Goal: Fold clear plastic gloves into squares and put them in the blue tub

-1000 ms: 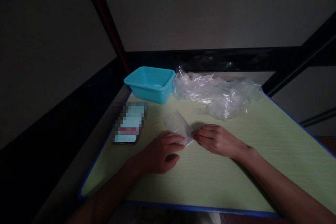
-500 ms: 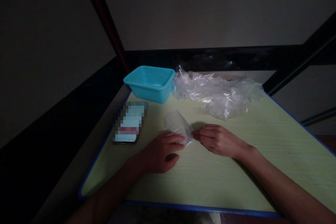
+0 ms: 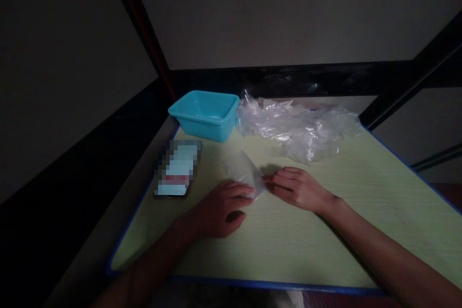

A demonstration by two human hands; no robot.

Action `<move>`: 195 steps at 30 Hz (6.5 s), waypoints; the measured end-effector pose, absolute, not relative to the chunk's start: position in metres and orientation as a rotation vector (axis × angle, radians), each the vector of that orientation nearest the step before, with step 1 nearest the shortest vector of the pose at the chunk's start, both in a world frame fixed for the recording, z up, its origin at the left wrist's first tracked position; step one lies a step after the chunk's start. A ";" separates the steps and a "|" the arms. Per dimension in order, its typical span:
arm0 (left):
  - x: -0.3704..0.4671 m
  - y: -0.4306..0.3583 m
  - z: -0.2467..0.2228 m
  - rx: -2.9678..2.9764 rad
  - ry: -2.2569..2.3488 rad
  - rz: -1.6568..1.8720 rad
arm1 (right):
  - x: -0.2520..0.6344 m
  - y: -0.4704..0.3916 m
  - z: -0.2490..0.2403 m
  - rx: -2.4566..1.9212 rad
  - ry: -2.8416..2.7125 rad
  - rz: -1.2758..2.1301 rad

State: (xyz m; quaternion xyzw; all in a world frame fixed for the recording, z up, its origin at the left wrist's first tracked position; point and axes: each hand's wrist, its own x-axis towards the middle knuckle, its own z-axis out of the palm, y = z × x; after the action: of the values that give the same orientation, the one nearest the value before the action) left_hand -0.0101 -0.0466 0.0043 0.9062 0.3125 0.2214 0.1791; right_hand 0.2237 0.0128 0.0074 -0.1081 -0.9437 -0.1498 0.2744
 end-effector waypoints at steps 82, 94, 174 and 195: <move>0.033 -0.012 0.009 1.124 1.353 1.169 | 0.194 -0.007 0.009 -0.981 -1.390 1.822; 0.030 -0.012 0.011 1.091 1.160 1.056 | 0.197 -0.003 0.008 -1.106 -1.356 1.600; 0.037 -0.016 0.017 1.210 1.101 0.942 | 0.201 -0.001 0.016 -1.016 -1.227 1.537; 0.033 -0.016 0.018 1.155 1.116 1.095 | 0.199 -0.004 0.019 -1.011 -1.456 1.514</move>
State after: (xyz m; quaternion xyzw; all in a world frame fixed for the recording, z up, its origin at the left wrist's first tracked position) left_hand 0.0325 -0.0164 0.0179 0.4909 0.4742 0.4654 0.5635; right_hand 0.1994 -0.0042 0.0192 -0.3985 -0.5740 0.5970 0.3941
